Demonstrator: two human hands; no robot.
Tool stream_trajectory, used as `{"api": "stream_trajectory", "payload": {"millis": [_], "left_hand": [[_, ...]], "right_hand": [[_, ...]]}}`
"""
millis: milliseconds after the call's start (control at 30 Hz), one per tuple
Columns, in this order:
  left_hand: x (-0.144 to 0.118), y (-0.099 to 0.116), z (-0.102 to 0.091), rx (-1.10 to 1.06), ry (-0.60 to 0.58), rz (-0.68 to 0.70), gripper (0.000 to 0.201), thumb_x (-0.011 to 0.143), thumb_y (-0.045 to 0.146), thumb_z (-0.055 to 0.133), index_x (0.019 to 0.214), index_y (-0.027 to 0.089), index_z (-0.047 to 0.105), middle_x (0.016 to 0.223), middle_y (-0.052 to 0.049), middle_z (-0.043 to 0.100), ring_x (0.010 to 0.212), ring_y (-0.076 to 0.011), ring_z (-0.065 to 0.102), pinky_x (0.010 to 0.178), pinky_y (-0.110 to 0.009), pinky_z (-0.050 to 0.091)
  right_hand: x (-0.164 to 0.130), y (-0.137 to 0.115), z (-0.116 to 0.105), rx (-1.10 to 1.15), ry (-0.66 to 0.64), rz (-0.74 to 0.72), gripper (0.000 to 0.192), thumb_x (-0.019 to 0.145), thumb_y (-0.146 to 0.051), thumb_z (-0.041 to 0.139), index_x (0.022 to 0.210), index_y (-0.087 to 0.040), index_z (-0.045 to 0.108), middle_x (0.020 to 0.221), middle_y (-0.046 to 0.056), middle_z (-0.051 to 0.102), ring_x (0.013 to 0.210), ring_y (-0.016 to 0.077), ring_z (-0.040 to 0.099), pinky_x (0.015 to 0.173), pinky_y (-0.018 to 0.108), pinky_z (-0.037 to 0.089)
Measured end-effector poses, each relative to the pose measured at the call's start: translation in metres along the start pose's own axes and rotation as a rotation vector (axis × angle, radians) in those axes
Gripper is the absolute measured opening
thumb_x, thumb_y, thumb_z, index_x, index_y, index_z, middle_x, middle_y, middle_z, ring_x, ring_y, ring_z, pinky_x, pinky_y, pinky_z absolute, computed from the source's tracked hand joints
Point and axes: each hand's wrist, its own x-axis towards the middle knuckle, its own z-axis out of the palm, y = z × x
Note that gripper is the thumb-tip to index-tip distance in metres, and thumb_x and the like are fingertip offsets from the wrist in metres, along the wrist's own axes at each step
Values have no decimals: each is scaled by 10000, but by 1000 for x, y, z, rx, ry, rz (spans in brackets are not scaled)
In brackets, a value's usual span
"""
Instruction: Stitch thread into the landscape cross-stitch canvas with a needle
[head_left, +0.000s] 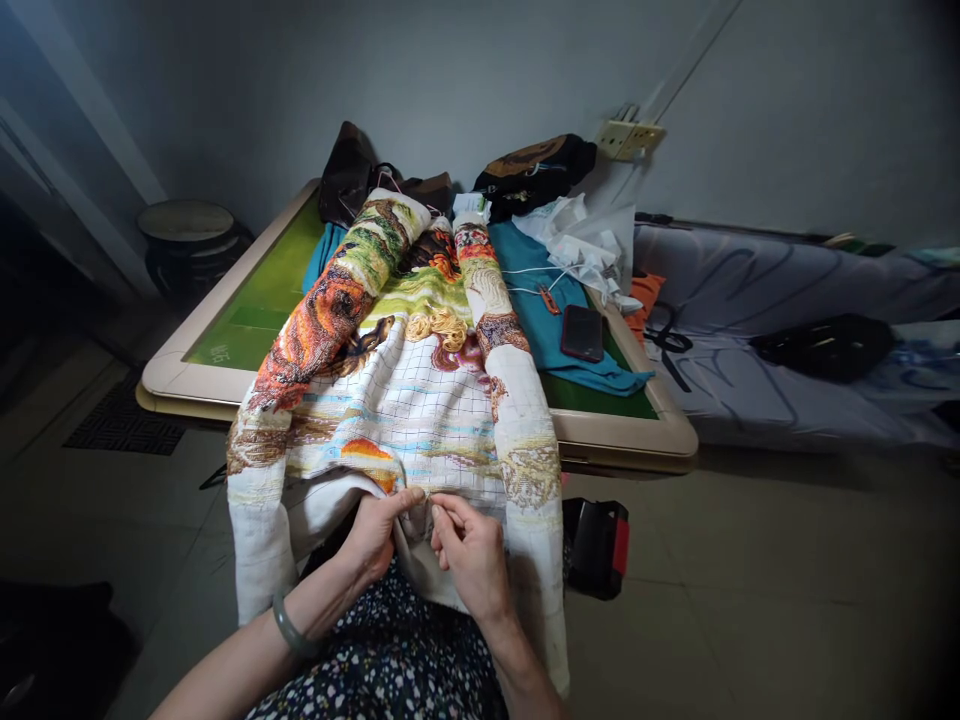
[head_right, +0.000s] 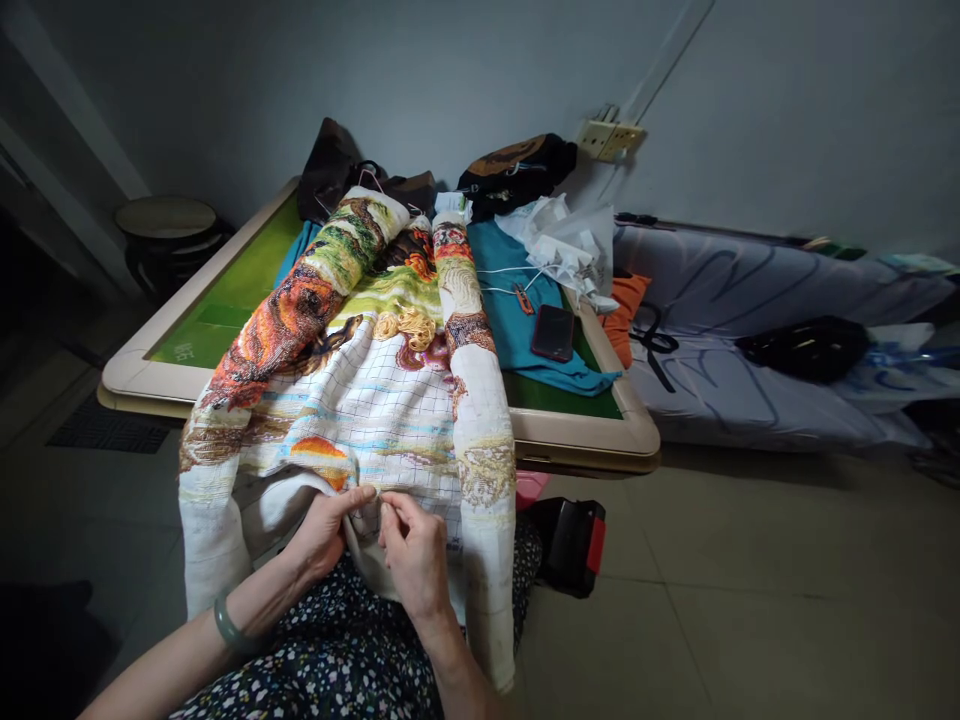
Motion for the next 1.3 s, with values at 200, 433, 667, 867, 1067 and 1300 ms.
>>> {"api": "stream_trajectory", "payload": {"millis": [200,433,667,867,1067,1300], "left_hand": [[-2,1,1,6,3,-28,262,593,214,772,816,96,700,770,-93,723,880,-256,662,794,-337,498],[-3,4,4,-2,37,-55,227,564,226,792,728,97,702,730,-89,717,858,-243,660,807,-326,487],[-3,5,3,13,42,-54,262,546,247,814,732,90,715,747,-83,715,808,-220,653,798,-321,484],[-3,5,5,13,81,-55,248,552,254,811,712,99,703,682,-52,694,647,-170,624,677,-291,477],[-2,8,13,27,148,-91,216,508,235,801,622,103,674,553,-41,647,547,-167,590,588,-289,448],[1,5,10,-22,129,-164,226,503,232,795,620,94,661,550,-23,634,477,-128,546,508,-266,439]], "right_hand": [[1,0,1,-1,12,21,274,873,-339,483,913,-144,671,477,-34,514,333,72,397,336,179,333],[2,-7,5,-31,37,25,230,862,-335,495,841,-151,631,470,-35,521,324,72,416,330,168,326],[2,-2,10,165,-6,147,257,850,-411,510,866,-158,553,499,-42,556,322,76,466,344,163,365],[3,-3,13,203,36,117,262,825,-416,548,785,-157,562,545,-18,584,381,96,530,393,180,419],[3,-3,13,91,124,1,185,798,-319,573,734,-160,643,640,23,633,521,134,578,510,225,486],[2,5,16,13,185,-67,185,828,-292,551,762,-161,664,665,26,636,527,135,572,521,231,467]]}}
